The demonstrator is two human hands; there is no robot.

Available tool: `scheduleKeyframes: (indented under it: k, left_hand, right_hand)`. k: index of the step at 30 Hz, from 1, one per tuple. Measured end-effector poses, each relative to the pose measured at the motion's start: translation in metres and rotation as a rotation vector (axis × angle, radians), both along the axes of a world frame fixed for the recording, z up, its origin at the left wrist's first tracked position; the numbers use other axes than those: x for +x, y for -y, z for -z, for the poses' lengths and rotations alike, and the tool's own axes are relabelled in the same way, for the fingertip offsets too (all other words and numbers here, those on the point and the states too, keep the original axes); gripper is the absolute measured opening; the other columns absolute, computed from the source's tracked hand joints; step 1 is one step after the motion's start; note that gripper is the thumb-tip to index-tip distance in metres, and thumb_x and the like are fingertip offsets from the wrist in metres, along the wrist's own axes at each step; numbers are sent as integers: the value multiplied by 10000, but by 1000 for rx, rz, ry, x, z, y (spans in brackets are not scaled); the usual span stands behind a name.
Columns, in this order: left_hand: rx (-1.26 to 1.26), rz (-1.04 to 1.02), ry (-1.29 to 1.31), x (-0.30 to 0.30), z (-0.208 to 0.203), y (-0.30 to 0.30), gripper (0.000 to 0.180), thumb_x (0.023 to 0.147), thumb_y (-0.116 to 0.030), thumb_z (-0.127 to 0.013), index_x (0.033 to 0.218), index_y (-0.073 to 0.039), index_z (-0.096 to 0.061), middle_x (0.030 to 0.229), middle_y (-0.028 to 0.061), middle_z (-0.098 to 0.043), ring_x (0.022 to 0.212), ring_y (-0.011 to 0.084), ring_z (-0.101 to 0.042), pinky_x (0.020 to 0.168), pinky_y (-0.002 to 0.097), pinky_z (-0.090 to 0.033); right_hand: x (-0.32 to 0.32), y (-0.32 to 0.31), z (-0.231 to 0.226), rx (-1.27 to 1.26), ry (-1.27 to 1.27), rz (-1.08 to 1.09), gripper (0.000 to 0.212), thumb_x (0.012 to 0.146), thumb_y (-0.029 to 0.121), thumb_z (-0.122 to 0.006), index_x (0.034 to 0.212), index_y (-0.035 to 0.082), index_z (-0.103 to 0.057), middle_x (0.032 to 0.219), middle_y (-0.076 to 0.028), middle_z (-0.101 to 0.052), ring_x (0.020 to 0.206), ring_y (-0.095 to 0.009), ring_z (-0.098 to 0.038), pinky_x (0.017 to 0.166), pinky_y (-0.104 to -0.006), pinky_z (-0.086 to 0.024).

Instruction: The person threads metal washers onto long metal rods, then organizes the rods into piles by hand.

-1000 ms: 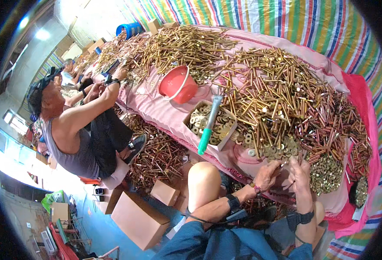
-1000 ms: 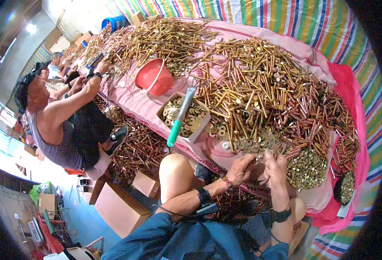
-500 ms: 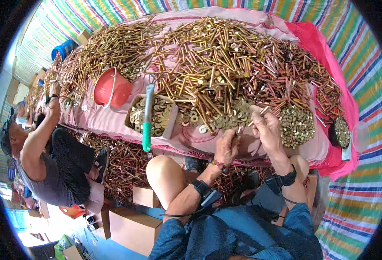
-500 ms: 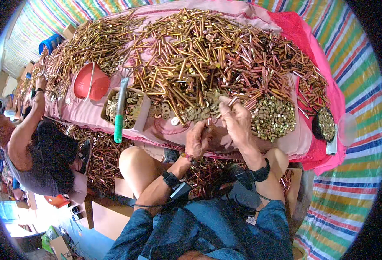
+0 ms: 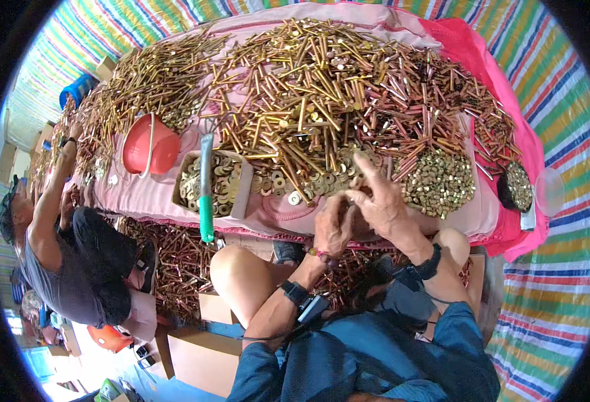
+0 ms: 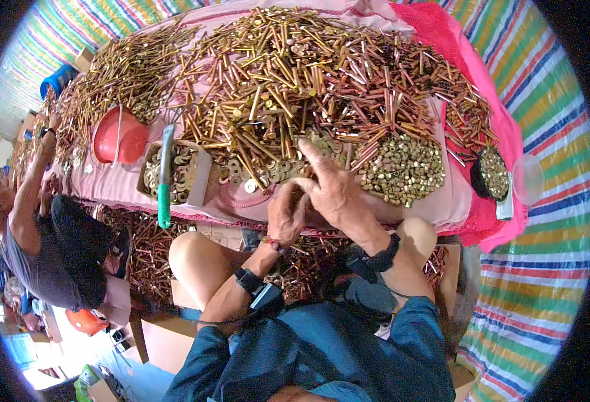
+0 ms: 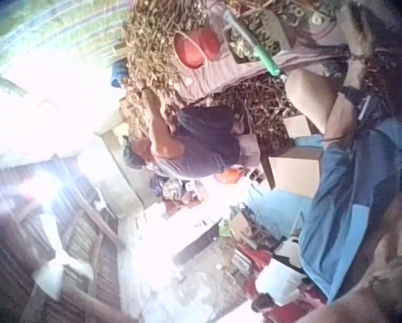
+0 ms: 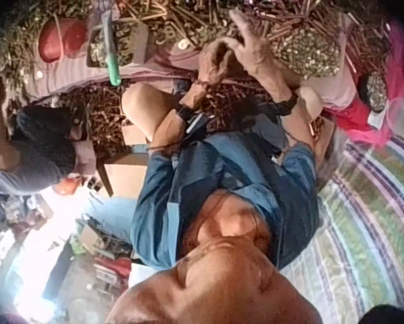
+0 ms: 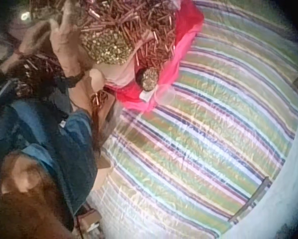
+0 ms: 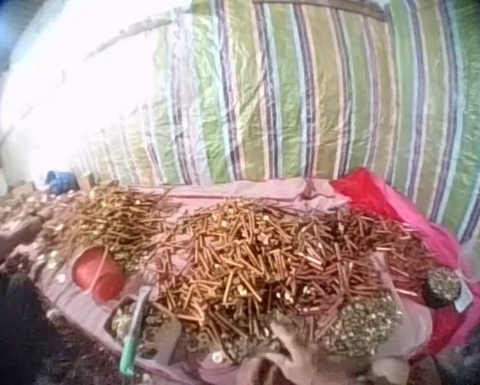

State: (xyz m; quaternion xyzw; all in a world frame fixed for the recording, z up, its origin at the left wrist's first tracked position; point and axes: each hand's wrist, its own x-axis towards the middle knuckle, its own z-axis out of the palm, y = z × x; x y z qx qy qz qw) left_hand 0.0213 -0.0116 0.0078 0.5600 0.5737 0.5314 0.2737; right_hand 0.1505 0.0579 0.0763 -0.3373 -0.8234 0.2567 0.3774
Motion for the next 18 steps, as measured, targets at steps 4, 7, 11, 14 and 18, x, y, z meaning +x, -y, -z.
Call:
scheduleKeyframes:
  k: [4, 7, 11, 14, 18]
  left_hand:
    - [-56, 34, 256, -5, -6, 6, 428, 945, -35, -539, 1367, 9, -480, 1184, 153, -665, 1017, 252, -672, 871, 362, -539]
    - [-3, -8, 197, -1, -5, 6, 403, 948, -106, -619, 1329, -8, -531, 1135, 157, -670, 1017, 273, -668, 871, 372, -533]
    - [129, -68, -5, 6, -5, -4, 222, 923, -90, -655, 1137, -33, -642, 968, 167, -656, 878, 351, -642, 775, 411, -511]
    - [185, -76, -68, 4, 1, -4, 179, 930, -97, -657, 1097, -34, -646, 935, 153, -662, 850, 346, -633, 753, 413, -506]
    - [71, -65, -3, 7, -1, -5, 155, 945, -131, -656, 1070, -42, -643, 876, 155, -639, 812, 340, -610, 709, 418, -484]
  right_hand:
    - [2, 7, 37, 10, 98, 107, 821, 799, 13, -765, 1510, 71, -358, 1103, -207, -686, 1004, -339, -682, 867, -415, -538]
    - [2, 21, 49, -169, -32, 81, 716, 866, 4, -694, 1506, 73, -379, 1081, -182, -684, 923, -301, -695, 803, -375, -564]
    - [4, 21, 51, -2, 65, 76, 665, 902, -6, -623, 1512, 110, -387, 970, -166, -690, 831, -256, -688, 733, -352, -564]
    - [12, 24, 23, -169, 87, 101, 496, 889, 29, -653, 1372, 82, -551, 944, -142, -689, 776, -233, -673, 689, -343, -550]
    - [74, 5, 10, 28, 199, 375, 102, 868, 109, -692, 940, 38, -696, 824, -128, -625, 770, -298, -659, 681, -415, -517]
